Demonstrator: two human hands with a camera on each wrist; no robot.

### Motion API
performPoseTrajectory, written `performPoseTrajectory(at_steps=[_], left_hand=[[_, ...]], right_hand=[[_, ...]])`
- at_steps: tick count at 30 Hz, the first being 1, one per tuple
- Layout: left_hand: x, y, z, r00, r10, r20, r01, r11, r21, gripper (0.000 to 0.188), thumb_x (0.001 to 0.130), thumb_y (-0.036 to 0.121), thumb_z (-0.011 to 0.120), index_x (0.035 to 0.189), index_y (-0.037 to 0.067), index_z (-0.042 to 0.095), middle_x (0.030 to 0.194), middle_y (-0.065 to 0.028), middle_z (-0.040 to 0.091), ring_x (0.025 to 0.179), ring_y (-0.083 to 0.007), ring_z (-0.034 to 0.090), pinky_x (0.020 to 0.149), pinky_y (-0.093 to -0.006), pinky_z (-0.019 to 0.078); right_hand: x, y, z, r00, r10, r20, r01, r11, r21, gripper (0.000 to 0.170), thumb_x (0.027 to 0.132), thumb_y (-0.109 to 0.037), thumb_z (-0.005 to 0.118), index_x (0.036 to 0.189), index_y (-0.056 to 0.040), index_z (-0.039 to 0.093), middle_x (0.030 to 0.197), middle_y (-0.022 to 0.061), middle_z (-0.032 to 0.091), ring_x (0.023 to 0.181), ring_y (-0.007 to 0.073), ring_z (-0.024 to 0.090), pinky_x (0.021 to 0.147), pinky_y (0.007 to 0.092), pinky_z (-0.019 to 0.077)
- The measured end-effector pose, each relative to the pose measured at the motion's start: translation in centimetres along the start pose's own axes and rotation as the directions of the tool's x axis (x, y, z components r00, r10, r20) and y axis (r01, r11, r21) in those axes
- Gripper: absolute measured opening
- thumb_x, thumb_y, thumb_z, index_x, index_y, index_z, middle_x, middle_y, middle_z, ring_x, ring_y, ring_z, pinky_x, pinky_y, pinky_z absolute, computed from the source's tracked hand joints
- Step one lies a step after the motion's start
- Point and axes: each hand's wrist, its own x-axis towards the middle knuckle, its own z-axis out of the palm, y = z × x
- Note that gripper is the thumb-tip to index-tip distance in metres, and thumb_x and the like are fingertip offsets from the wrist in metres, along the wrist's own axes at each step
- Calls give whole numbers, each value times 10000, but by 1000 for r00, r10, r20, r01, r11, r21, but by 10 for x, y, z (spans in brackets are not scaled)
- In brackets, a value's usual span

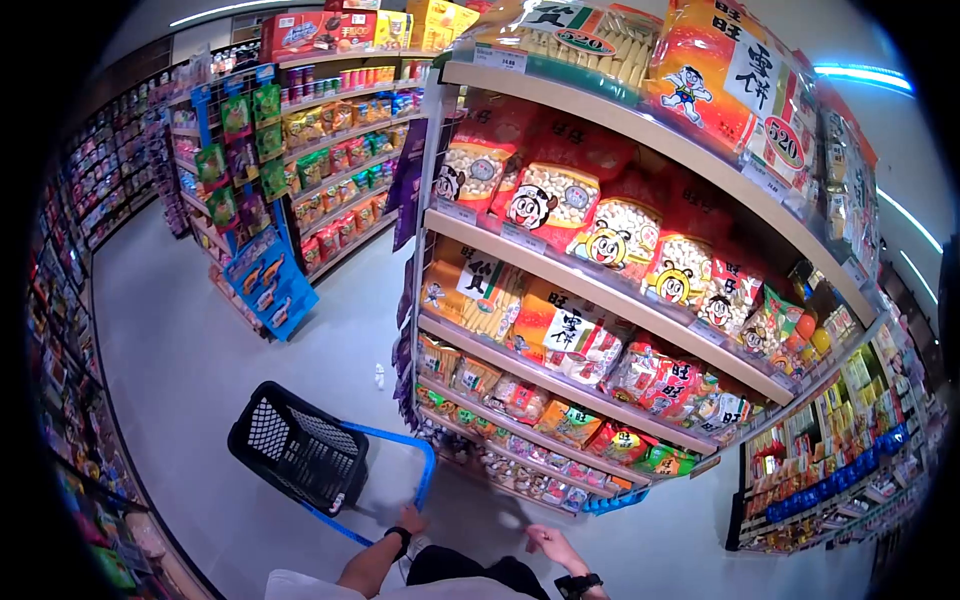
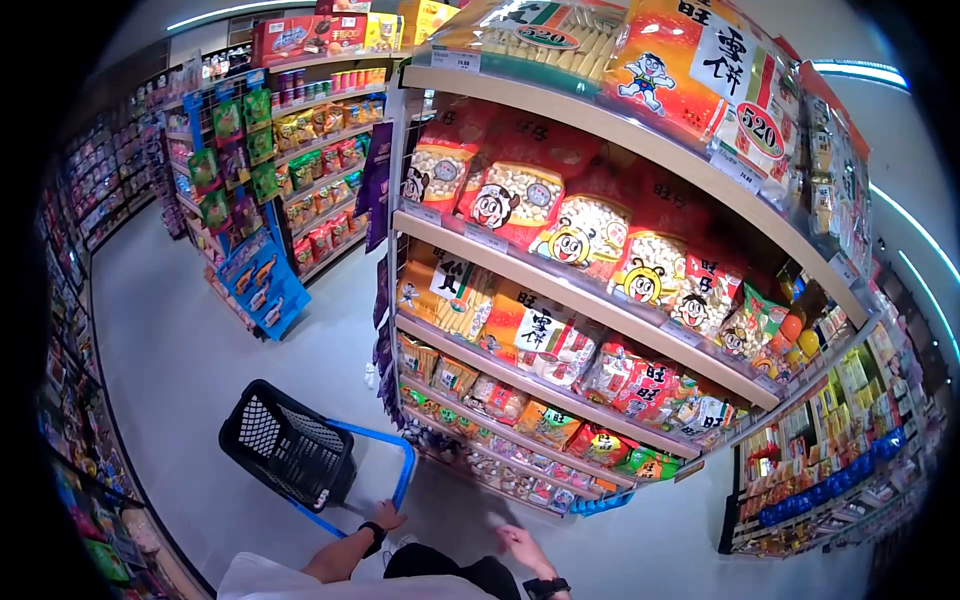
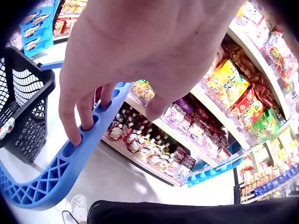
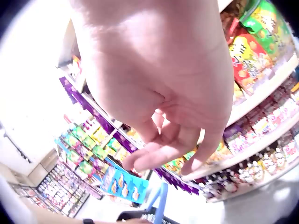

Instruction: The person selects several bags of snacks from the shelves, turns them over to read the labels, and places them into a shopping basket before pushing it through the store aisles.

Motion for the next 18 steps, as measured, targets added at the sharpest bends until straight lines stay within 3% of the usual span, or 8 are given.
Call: performPoseTrajectory(at_steps=[2,6,7,9,12,14,16,18], left_hand=[[18,-9,2,999,33,40,-34,999,13,690,777,454,627,1206,-59,458,1200,-301,448,1084,-456,509,927,-464,438],[53,-34,38,969,230,85,-243,949,200,630,801,461,578,1113,-84,521,1092,-298,540,1012,-453,564,888,-464,470],[27,-5,20,988,145,-55,-140,986,90,550,811,472,545,1019,-33,608,1023,-249,602,937,-424,604,849,-464,481],[36,0,30,930,346,128,-365,911,192,488,817,472,535,951,18,652,996,-205,641,874,-382,630,806,-446,489],[29,4,28,879,388,277,-410,912,24,474,838,466,527,1069,69,644,1094,-193,630,1029,-379,586,894,-467,448],[8,5,18,866,449,221,-432,893,-125,440,851,436,542,1065,65,640,1081,-190,635,1017,-364,596,890,-438,450],[-5,15,2,848,518,112,-439,805,-400,397,867,389,556,1052,46,637,1078,-189,637,1010,-348,606,875,-412,459],[-15,-11,3,884,466,43,-353,723,-594,322,882,290,569,1067,32,622,1035,-155,653,939,-264,622,806,-357,478]], right_hand=[[23,-55,-9,994,-67,92,55,991,123,329,982,-231,460,1223,-22,537,862,58,637,848,139,622,789,277,484],[67,-258,-17,898,-434,-72,426,899,-102,277,939,-186,531,1156,-15,553,962,43,621,925,120,586,849,268,459],[82,-311,-20,825,-552,-120,531,831,-167,265,929,-174,548,1139,-13,557,987,39,617,944,116,577,864,266,452],[125,-403,-23,643,-743,-189,700,669,-249,259,908,-157,578,1123,-13,556,1030,42,609,972,115,566,881,263,444],[197,-522,-30,386,-883,-265,822,460,-336,319,878,-144,613,1157,-21,523,1081,68,592,996,127,558,874,258,440],[257,-580,-45,377,-825,-421,755,537,-376,612,831,-254,672,1266,51,369,1049,152,580,986,162,551,828,256,441],[305,-618,-64,546,-654,-524,517,755,-403,794,768,-343,726,1251,126,305,1028,189,564,841,170,578,701,275,477],[332,-629,-67,768,-499,-402,437,867,-242,830,716,-393,760,1179,167,357,965,187,579,689,161,586,545,297,472]])
